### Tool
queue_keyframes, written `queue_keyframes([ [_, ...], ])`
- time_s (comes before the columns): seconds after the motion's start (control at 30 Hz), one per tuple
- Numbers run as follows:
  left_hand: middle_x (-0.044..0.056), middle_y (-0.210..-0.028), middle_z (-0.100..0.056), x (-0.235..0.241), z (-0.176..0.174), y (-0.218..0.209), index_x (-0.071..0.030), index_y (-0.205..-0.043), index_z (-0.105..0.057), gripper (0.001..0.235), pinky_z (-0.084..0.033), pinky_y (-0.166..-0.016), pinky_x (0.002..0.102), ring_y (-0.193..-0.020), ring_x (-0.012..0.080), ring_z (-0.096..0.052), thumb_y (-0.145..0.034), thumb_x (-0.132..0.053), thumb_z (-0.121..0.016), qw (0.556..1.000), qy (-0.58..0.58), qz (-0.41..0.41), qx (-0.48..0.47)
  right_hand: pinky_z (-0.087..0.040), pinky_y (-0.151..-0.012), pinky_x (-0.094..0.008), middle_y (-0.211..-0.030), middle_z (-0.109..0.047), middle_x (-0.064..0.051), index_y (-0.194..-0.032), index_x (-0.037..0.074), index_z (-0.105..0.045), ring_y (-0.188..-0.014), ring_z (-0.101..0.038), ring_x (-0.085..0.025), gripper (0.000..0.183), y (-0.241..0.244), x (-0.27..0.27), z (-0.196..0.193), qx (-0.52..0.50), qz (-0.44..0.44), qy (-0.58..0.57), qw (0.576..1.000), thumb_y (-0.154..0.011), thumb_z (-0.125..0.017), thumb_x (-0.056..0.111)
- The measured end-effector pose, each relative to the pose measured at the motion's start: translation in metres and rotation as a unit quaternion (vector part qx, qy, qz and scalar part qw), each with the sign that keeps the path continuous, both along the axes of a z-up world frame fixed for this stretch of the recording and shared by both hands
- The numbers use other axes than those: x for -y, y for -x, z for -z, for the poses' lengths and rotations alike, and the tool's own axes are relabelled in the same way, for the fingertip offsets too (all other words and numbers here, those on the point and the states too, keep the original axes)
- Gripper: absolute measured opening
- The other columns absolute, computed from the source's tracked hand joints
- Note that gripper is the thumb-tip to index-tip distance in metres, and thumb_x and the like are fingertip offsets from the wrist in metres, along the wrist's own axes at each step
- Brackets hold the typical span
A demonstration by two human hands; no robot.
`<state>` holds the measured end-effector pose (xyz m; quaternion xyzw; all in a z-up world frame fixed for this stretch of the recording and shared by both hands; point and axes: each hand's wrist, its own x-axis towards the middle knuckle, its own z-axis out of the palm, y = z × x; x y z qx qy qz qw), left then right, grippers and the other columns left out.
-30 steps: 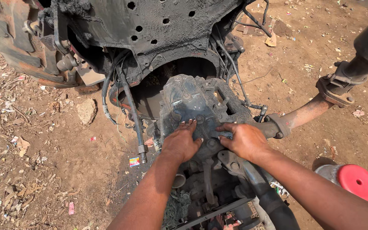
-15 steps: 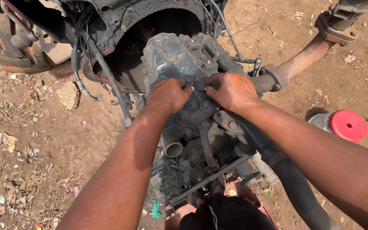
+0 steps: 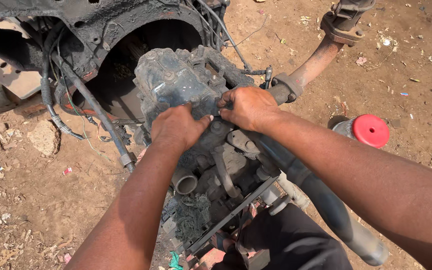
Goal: The person uses a wrench to loosen and tighten bolts on a dirty mechanical component of a vehicle, likely a tractor. They manipulate the tool with both hands to adjust the fasteners on the machinery.
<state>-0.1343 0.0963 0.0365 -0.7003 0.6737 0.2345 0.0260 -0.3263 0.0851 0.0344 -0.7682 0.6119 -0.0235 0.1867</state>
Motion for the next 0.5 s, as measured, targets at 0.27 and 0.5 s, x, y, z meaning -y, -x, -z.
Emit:
queue_keyframes([
  [0.27, 0.015, -0.128, -0.070, 0.000, 0.000, -0.005, -0.018, -0.134, -0.067, 0.066, -0.051, -0.106, 0.044, -0.124, 0.0301, -0.065, -0.089, -0.065, -0.062, 1.000, -0.005, -0.016, -0.017, -0.054, -0.095, -0.043, -0.107, -0.077, -0.007, -0.114, 0.029, -0.077, -0.105, -0.071, -0.029, 0.033, -0.006, 0.001, 0.002, -0.007, 0.039, -0.029, 0.999, -0.085, -0.071, 0.043],
  [0.5, 0.014, -0.129, -0.069, 0.007, -0.015, -0.004, -0.020, -0.139, -0.063, 0.070, -0.051, -0.104, 0.044, -0.123, 0.0301, -0.065, -0.088, -0.067, -0.064, 1.000, -0.006, -0.017, -0.011, -0.055, -0.093, -0.042, -0.108, -0.076, -0.007, -0.115, 0.028, -0.077, -0.105, -0.071, -0.029, 0.035, -0.007, 0.010, -0.005, -0.002, 0.041, -0.016, 0.999, -0.083, -0.074, 0.043],
])
